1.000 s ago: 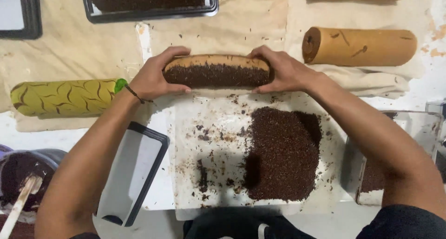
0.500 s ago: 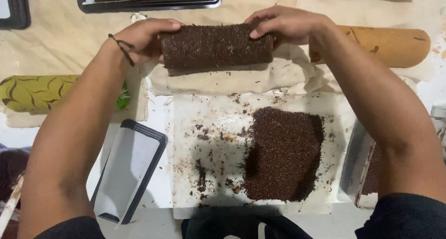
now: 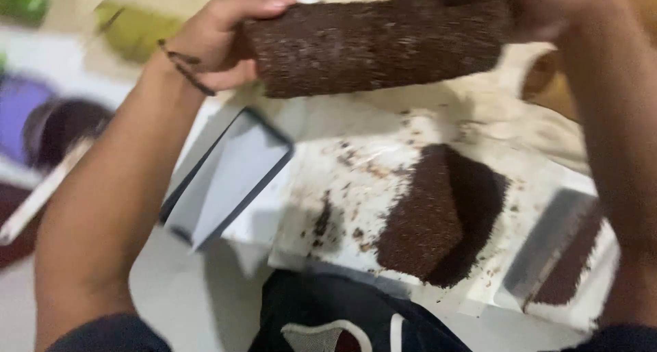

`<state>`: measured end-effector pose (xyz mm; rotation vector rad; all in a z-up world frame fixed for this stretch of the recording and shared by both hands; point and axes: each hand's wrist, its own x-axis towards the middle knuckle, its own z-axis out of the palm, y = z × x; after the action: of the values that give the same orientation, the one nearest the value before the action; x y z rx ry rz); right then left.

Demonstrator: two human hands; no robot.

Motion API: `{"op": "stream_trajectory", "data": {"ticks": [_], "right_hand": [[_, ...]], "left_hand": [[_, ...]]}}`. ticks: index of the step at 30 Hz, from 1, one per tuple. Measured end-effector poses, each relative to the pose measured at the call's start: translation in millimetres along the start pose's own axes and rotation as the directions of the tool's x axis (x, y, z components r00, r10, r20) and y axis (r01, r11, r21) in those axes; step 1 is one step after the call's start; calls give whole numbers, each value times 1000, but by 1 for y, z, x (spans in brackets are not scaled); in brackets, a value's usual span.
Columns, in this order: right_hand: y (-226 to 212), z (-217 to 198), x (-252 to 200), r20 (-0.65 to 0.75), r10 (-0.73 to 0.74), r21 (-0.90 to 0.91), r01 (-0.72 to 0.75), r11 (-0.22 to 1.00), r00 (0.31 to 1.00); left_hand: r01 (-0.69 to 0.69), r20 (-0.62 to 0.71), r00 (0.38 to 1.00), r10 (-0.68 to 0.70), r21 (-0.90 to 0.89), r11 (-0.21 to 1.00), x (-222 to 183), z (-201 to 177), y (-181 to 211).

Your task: Applying chocolate frosting to rolled cakes and coating them with chocolate sprinkles.

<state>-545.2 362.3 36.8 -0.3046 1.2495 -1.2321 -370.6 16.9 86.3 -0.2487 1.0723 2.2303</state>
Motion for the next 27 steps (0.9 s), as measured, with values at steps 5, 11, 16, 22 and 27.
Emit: {"op": "stream_trajectory", "data": {"ticks": [5,11,16,22,27], "right_hand": [[-22,74,54,251,-12,-97,37,995,968],[-43,206,109,278,132,-247,-62,967,951],[-4,264,171,332,328,-374,-196,906,884],[27,310,182,181,365,-299,-302,905,913],[32,316,190,111,404,-356,-343,869,908]], "left_hand": [[-223,68,971,230,-100,970,-112,-2,-43],[-451,-126,892,434,-202,869,-228,-20,-135],[-441,-594,786,173,-342,830,-277,-67,-229],[-456,-656,733,179,-280,845,-277,-69,-253],[-399,-657,736,165,-224,889,-268,-101,-281]]}}
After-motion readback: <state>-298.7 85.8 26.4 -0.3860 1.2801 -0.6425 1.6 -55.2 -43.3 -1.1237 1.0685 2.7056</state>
